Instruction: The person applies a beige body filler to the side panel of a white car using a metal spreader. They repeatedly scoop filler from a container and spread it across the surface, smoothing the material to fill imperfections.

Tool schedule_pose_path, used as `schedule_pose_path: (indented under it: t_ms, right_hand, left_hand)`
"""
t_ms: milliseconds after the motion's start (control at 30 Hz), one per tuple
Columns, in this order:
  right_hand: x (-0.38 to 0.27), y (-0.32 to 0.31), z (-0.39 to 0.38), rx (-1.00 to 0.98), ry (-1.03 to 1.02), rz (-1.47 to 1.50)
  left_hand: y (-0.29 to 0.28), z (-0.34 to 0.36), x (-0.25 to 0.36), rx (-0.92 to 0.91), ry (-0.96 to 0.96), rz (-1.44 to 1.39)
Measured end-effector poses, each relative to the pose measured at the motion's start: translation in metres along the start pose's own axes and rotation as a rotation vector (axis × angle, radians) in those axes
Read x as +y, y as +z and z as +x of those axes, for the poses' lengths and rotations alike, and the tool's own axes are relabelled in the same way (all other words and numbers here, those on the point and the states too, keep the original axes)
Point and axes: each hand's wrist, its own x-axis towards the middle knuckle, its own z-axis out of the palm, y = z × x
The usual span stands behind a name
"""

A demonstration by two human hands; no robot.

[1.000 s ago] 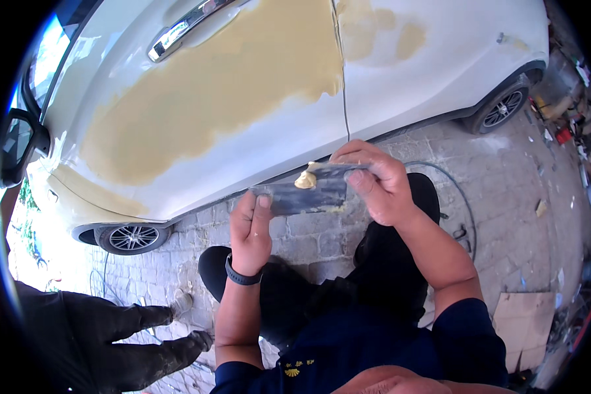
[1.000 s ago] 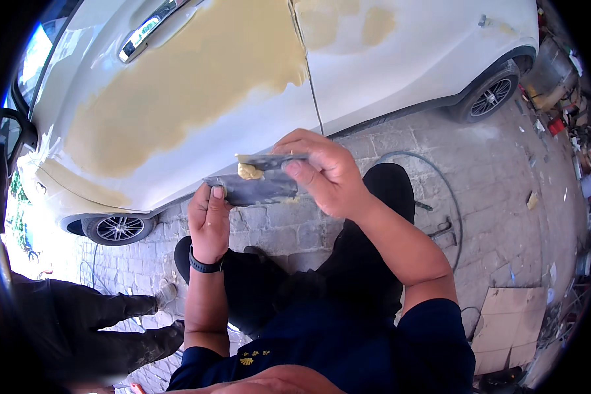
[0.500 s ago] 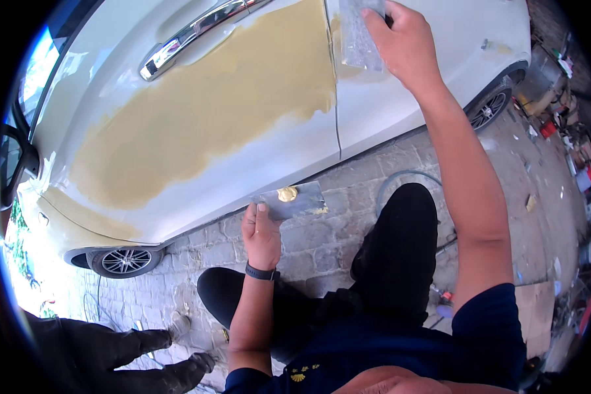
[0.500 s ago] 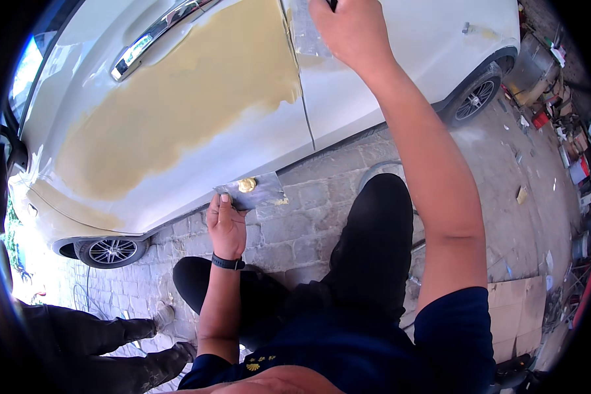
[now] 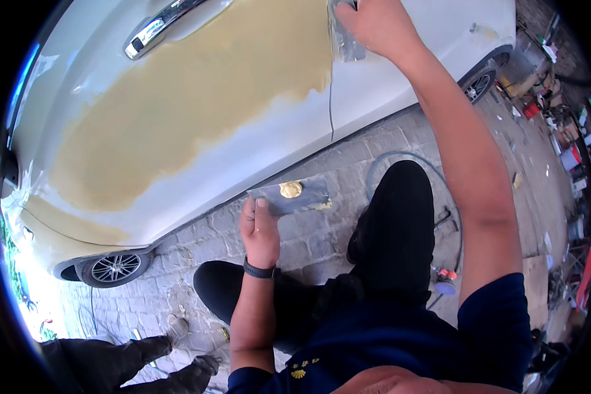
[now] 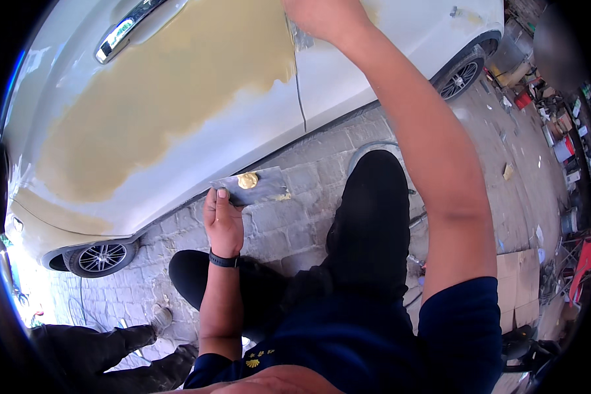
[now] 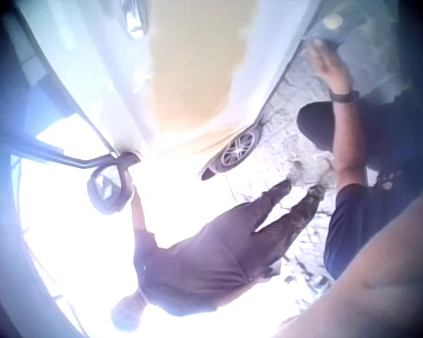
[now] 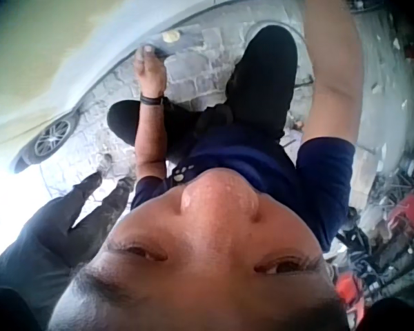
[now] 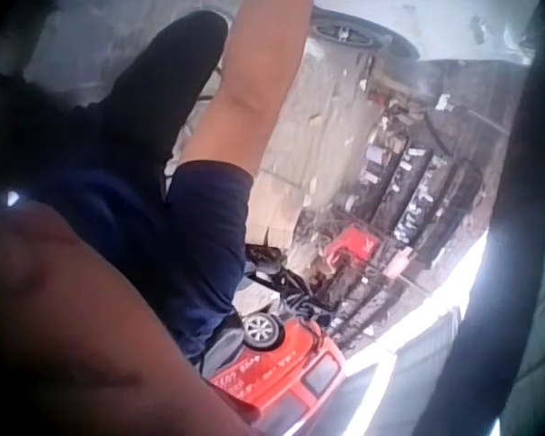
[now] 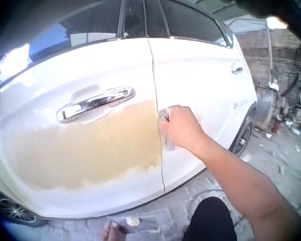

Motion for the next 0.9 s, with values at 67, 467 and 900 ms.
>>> schedule_pose_path:
  t_ms: [67, 467, 900]
  right_hand:
    - [0.018, 0.026, -0.027, -0.014, -0.026, -0.021]
    - [0.056, 0.091, -0.174, -0.240, -0.003, 0.139]
    - [0.028, 0.024, -0.221, -1.102, 0.414, 1.746]
  left_hand:
    - [0.000, 0.001, 0.001, -0.047, 0.012, -0.019]
    - [-0.005, 0.009, -0.005, -0.053, -0.041, 0.089]
    - [0.012, 0.001, 0.005, -0.381, -0.398, -0.437]
